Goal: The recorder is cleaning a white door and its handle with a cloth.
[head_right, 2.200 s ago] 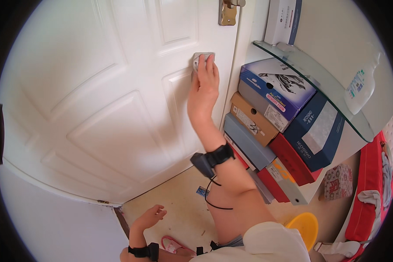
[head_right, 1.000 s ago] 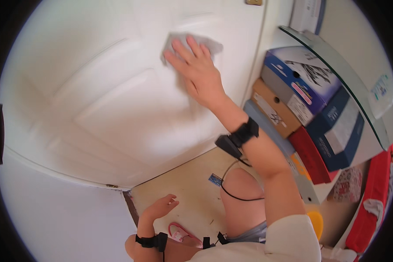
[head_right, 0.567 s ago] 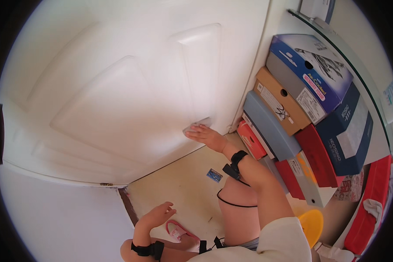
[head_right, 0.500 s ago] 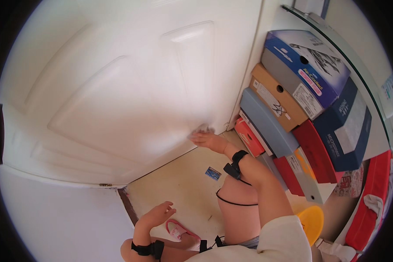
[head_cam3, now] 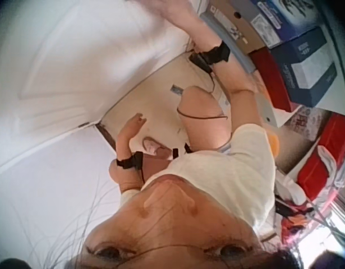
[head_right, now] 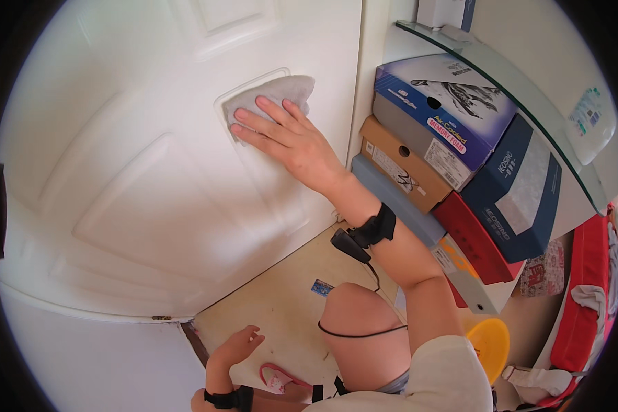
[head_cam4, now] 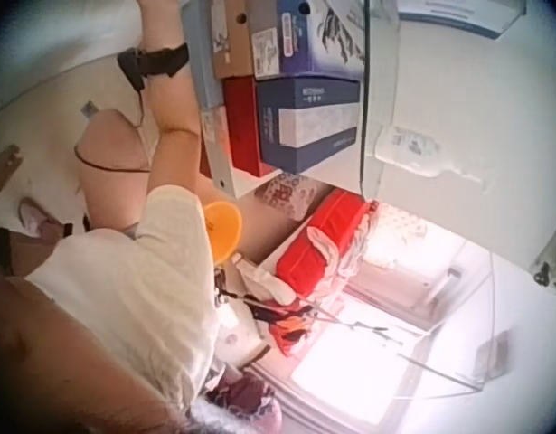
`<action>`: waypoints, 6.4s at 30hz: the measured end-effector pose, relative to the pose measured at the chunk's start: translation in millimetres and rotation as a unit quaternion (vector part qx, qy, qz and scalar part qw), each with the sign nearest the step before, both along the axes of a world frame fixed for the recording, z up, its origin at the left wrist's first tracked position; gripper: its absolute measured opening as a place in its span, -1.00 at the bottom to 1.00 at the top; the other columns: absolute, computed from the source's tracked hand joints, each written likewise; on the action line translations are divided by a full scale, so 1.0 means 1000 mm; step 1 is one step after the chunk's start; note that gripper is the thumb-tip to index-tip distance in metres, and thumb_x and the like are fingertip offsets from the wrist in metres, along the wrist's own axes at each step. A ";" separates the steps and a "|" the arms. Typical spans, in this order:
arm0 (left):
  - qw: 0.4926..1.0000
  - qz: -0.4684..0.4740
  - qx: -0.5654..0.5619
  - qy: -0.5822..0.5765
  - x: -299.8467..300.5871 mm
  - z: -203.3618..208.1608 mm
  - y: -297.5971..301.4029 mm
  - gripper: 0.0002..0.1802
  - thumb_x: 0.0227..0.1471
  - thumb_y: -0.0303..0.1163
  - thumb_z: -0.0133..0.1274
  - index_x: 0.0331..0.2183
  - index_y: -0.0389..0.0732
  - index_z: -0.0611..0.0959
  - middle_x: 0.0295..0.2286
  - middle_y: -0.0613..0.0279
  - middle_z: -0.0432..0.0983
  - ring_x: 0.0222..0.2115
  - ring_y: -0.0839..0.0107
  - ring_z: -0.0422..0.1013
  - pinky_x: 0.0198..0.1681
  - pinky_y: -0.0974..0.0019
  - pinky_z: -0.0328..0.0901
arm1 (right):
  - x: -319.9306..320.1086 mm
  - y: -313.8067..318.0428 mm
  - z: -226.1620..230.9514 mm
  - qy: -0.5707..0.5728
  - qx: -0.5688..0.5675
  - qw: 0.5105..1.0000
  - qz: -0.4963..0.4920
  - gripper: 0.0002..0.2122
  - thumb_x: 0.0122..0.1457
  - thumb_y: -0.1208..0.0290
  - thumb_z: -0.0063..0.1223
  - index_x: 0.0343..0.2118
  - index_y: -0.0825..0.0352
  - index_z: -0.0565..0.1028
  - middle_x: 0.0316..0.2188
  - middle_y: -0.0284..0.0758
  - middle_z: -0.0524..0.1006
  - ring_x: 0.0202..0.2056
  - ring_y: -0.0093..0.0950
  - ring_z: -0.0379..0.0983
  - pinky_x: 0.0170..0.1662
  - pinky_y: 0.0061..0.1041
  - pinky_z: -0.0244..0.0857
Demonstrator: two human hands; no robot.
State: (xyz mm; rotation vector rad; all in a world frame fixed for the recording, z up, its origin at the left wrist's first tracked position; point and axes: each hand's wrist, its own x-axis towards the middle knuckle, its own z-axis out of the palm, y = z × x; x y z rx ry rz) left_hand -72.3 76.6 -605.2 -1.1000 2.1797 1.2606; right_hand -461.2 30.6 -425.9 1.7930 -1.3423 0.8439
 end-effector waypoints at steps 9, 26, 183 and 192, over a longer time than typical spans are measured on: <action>0.998 0.033 0.047 -0.017 0.013 -0.005 -0.010 -0.48 0.18 -0.13 -0.01 0.03 -0.31 0.43 -0.17 -0.08 0.55 -0.15 0.04 0.49 -0.08 0.18 0.35 | -0.009 -0.020 0.004 -0.069 -0.099 0.992 0.044 -0.39 -0.12 0.86 -0.06 0.05 0.20 0.48 0.13 -0.33 0.40 0.13 -0.17 0.32 0.07 -0.30 0.34; 0.999 0.030 0.030 -0.018 0.019 -0.016 -0.034 -0.56 0.17 -0.21 0.02 -0.01 -0.29 0.46 -0.23 -0.03 0.56 -0.26 0.13 0.50 -0.17 0.23 0.36 | 0.077 -0.015 -0.262 -0.477 -0.079 0.866 -0.124 -0.43 0.00 0.88 -0.18 0.12 0.29 0.41 0.16 -0.04 0.32 0.20 -0.13 0.22 0.20 -0.33 0.20; 0.989 -0.060 -0.131 -0.015 0.011 -0.030 -0.021 -0.59 0.15 -0.24 0.02 -0.09 -0.35 0.49 -0.26 -0.19 0.52 -0.21 -0.08 0.46 -0.15 0.08 0.35 | 0.079 0.006 -0.071 -0.594 -0.169 0.778 0.114 -0.67 0.20 0.57 -0.08 0.04 0.33 0.49 0.17 -0.21 0.35 0.20 -0.32 0.23 0.23 -0.41 0.07; 0.987 -0.056 -0.144 -0.052 0.012 -0.029 -0.029 -0.61 0.15 -0.23 0.01 -0.09 -0.31 0.49 -0.24 -0.20 0.50 -0.20 -0.10 0.45 -0.16 0.04 0.35 | 0.054 -0.054 -0.064 -0.288 -0.202 0.935 0.039 -0.52 0.05 0.76 -0.16 -0.02 0.14 0.56 0.05 -0.35 0.48 0.19 -0.17 0.27 0.18 -0.21 0.05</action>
